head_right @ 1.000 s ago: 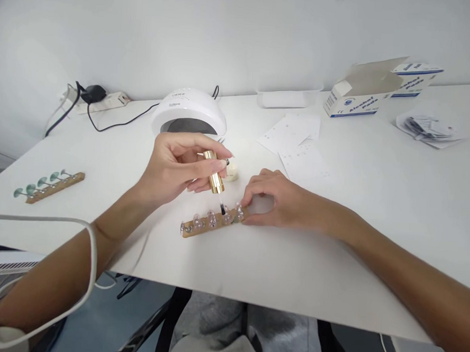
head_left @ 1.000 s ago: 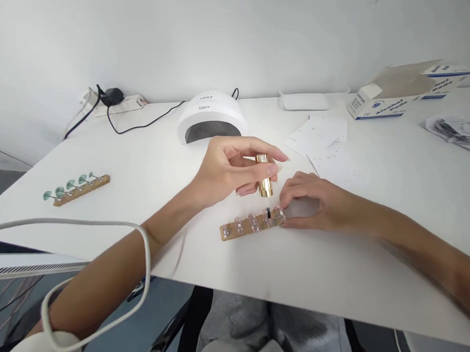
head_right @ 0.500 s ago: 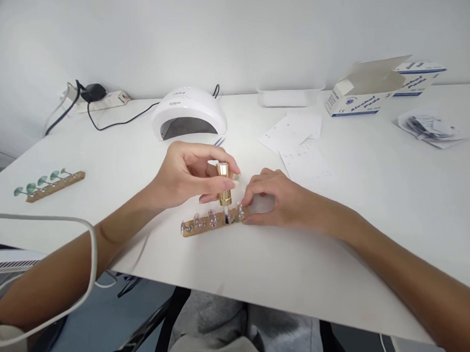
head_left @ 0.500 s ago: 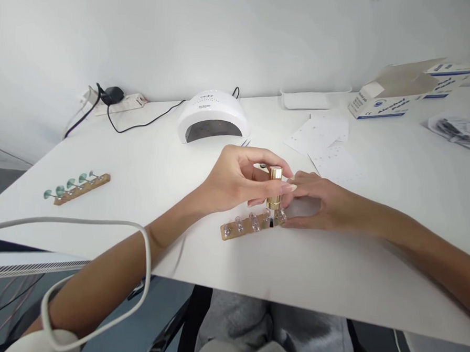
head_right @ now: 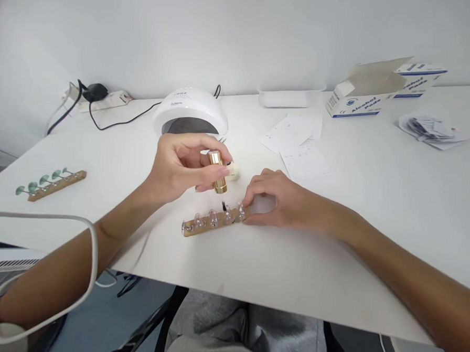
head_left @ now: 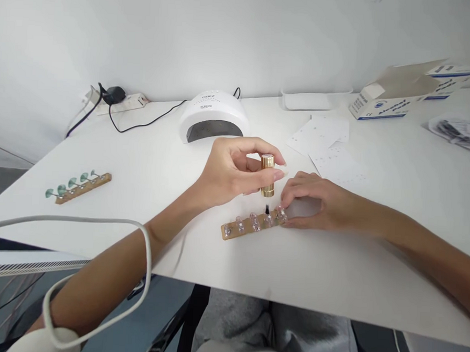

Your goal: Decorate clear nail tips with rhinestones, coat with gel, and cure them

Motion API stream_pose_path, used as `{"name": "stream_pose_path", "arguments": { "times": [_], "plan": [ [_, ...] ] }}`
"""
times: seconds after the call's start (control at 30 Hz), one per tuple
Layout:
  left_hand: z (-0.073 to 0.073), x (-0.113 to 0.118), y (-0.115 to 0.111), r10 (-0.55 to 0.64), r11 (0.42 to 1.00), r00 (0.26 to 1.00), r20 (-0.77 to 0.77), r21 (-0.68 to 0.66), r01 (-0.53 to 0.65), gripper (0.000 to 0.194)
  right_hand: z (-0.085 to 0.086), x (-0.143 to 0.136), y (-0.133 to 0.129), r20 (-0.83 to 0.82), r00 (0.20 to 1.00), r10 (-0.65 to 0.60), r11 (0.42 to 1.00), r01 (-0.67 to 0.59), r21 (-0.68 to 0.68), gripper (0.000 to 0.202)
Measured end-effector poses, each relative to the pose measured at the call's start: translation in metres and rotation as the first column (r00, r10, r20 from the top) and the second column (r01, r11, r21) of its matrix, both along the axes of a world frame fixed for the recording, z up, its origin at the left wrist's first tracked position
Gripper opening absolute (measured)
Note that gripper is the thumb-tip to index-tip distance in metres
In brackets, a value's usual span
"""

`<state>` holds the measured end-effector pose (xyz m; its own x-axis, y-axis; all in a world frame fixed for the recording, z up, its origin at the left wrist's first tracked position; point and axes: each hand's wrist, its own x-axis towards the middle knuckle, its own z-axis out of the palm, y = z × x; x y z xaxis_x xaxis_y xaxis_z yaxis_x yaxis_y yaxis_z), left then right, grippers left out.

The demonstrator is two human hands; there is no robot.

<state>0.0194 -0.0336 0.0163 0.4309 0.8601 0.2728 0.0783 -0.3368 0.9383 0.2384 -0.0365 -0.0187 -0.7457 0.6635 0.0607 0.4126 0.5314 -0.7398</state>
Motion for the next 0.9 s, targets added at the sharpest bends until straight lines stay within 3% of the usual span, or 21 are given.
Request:
{"name": "stream_pose_path", "arguments": {
  "times": [0.17, 0.4, 0.6, 0.73, 0.9],
  "plan": [
    [0.0025, 0.0049, -0.0106, -0.108, 0.994, 0.993, -0.049, -0.04, 0.106, 0.011, -0.0004, 0.0013, -0.0006, 0.029, 0.999, -0.024, 0.999, 0.025, -0.041, 0.023],
    [0.0012, 0.0009, -0.0071, -0.004, 0.997, 0.991, -0.13, 0.07, 0.013, 0.01, -0.0017, -0.0002, 0.0, 0.009, 1.0, -0.014, 1.0, 0.014, -0.01, 0.02],
    [0.0014, -0.0011, -0.0026, 0.033, 0.988, 0.994, -0.102, 0.15, -0.017, 0.007, -0.0026, 0.0, 0.0007, -0.004, 1.0, 0.0, 1.0, 0.0, 0.014, 0.019],
    [0.0033, -0.0002, -0.0046, 0.003, 0.989, 0.999, -0.043, 0.15, 0.003, 0.007, 0.0, -0.0007, -0.0003, -0.004, 1.0, -0.009, 1.0, 0.009, 0.003, 0.019],
    [0.0038, 0.0023, -0.0106, -0.08, 0.988, 0.991, -0.104, 0.122, 0.093, 0.007, 0.003, -0.0006, -0.0017, 0.021, 1.0, -0.019, 0.999, 0.02, -0.026, 0.018]
  ]
}}
